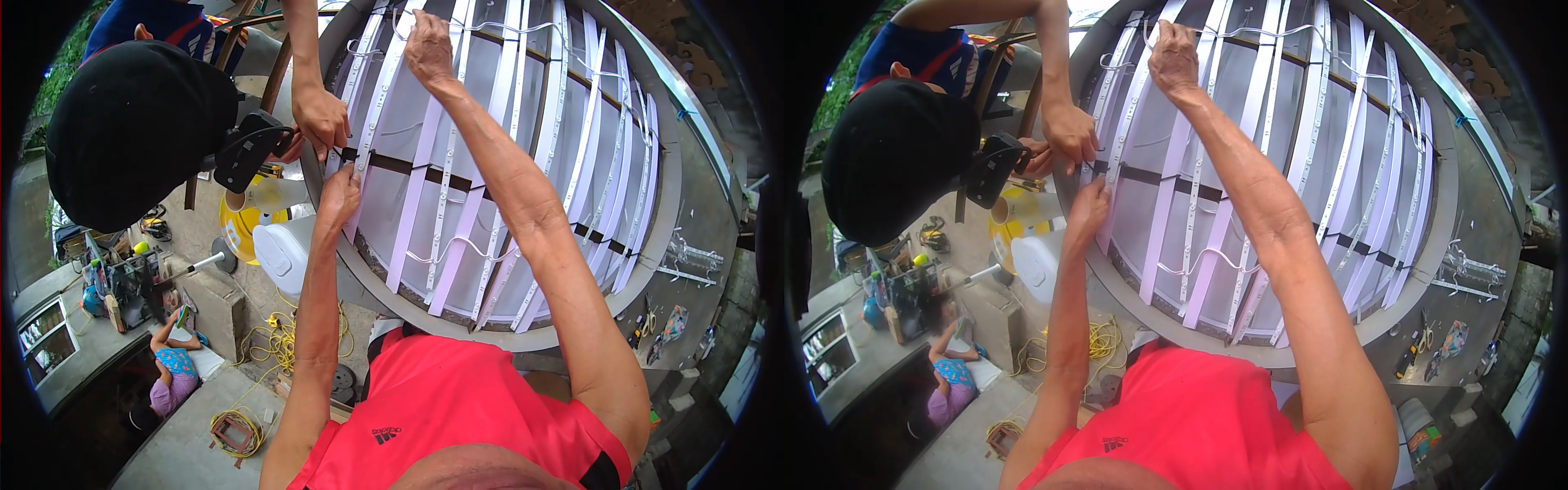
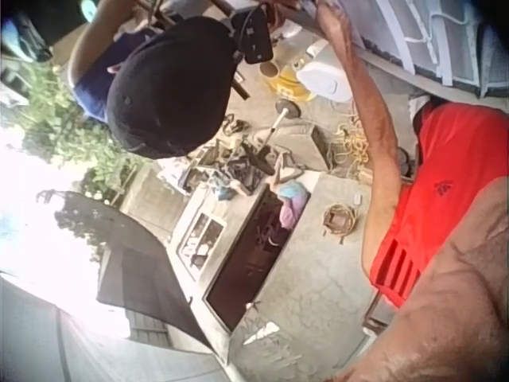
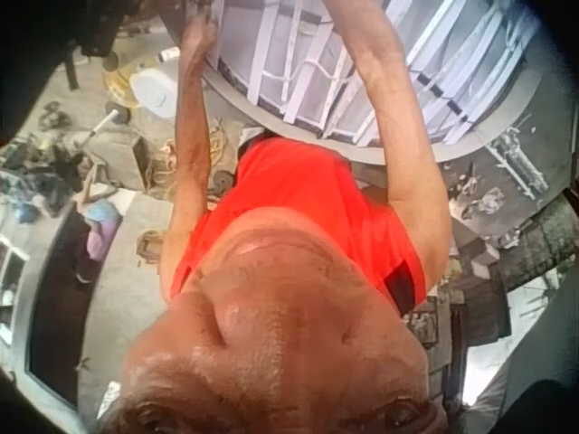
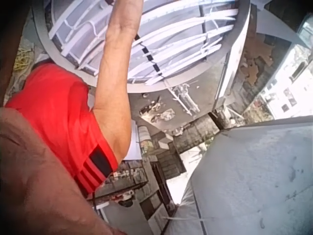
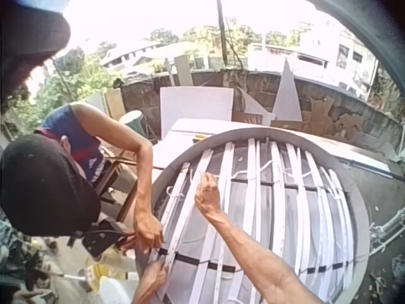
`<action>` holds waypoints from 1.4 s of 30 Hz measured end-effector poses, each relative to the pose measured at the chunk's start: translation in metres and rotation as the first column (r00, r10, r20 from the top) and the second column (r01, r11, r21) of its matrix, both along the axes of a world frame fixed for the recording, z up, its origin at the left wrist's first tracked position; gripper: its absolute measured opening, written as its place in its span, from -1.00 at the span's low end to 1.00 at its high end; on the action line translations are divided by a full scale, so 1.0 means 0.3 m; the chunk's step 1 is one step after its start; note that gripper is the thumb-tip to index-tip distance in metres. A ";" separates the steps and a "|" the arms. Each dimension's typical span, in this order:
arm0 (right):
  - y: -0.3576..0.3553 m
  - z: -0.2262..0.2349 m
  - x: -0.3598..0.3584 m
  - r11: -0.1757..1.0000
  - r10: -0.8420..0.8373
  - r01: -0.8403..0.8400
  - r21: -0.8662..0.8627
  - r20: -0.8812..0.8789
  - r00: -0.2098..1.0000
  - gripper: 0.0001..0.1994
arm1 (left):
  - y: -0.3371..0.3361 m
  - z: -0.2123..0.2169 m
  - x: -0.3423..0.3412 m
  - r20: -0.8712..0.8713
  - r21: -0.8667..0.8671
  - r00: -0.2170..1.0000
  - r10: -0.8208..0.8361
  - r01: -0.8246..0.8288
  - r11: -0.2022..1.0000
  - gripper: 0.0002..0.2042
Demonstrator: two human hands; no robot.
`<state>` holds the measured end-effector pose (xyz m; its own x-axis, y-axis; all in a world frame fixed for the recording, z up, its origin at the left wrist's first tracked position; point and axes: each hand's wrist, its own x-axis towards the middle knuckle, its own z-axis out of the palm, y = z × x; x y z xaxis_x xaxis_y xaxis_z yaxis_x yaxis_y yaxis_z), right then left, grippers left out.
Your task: The recorder is assembling a large circular sign by attaching LED strips and wiring.
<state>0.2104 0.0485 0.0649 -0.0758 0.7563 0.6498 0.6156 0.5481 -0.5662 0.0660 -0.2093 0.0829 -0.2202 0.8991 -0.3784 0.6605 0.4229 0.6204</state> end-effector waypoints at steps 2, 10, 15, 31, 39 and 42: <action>0.095 0.008 0.001 0.997 -0.010 0.023 -0.071 0.169 0.986 -0.75 | -0.016 0.003 -0.011 -0.018 0.004 1.000 0.021 -0.021 1.000 -0.77; 0.461 -0.142 0.063 0.907 0.198 -0.107 -0.407 0.188 0.962 -0.82 | -0.004 -0.005 0.014 0.017 0.063 0.999 0.042 -0.043 0.997 -0.80; 0.461 -0.129 0.025 0.835 0.161 -0.108 -0.539 0.052 0.986 -0.71 | -0.016 -0.002 0.000 -0.002 0.032 1.000 0.031 -0.031 0.999 -0.77; 0.471 -0.193 0.063 0.934 0.143 -0.122 -0.335 0.038 0.989 -0.75 | 0.008 0.027 0.011 0.064 -0.046 0.996 0.065 -0.062 0.997 -0.76; 0.455 -0.154 0.052 0.936 0.195 -0.155 -0.315 0.099 0.976 -0.79 | 0.011 0.022 -0.001 0.074 -0.008 0.992 0.100 -0.099 0.995 -0.71; 0.459 -0.167 0.067 0.982 0.176 -0.160 -0.100 0.171 0.970 -0.79 | 0.019 0.048 0.008 0.079 -0.046 0.990 0.113 -0.110 0.993 -0.68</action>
<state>0.2304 0.1862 0.0149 -0.3152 0.7744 0.5486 0.6138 0.6072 -0.5045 0.0684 -0.2036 0.0973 -0.2852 0.8539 -0.4354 0.5560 0.5174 0.6505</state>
